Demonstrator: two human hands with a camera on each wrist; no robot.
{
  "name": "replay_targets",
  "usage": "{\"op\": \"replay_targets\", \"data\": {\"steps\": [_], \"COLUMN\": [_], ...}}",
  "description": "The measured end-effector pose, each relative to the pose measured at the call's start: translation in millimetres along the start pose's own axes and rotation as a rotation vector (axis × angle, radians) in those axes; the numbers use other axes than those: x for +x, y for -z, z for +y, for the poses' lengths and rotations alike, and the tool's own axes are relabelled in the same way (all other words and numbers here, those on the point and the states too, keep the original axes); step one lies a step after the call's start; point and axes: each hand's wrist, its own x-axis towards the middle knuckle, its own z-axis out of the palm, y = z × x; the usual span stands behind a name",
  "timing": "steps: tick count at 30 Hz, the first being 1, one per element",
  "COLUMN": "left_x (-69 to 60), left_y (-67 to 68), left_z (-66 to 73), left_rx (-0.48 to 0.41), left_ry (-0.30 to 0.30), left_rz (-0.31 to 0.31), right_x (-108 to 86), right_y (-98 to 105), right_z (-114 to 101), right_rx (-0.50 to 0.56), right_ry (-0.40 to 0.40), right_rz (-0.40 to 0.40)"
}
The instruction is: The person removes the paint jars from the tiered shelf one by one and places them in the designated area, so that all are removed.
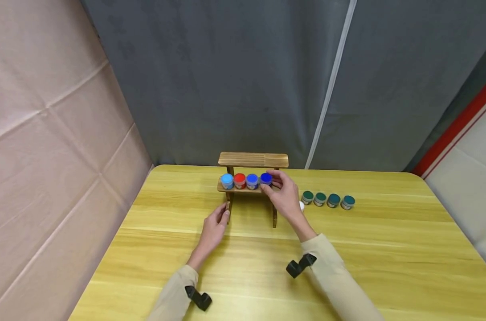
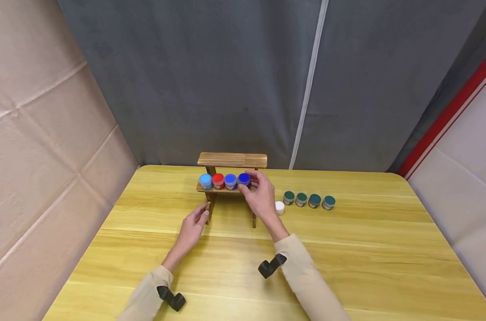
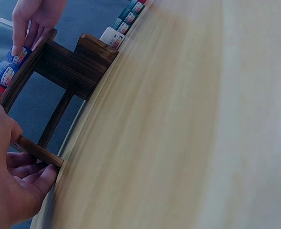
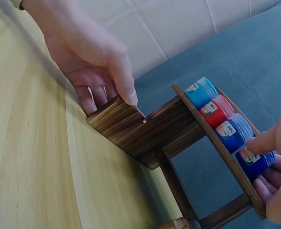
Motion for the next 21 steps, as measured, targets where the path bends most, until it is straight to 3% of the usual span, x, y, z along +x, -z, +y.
{"op": "replay_targets", "data": {"steps": [9, 21], "left_x": [-0.6, -1.9], "left_y": [-0.1, 1.7], "left_z": [-1.0, -1.5], "left_rx": [0.008, 0.010], "left_ry": [-0.015, -0.019], "left_rz": [0.002, -0.010], "right_x": [-2.4, -10.2], "right_y": [9, 22], "right_z": [-1, 0], "right_rx": [0.019, -0.038], "right_ry": [0.019, 0.042], "right_rz": [0.012, 0.030]}}
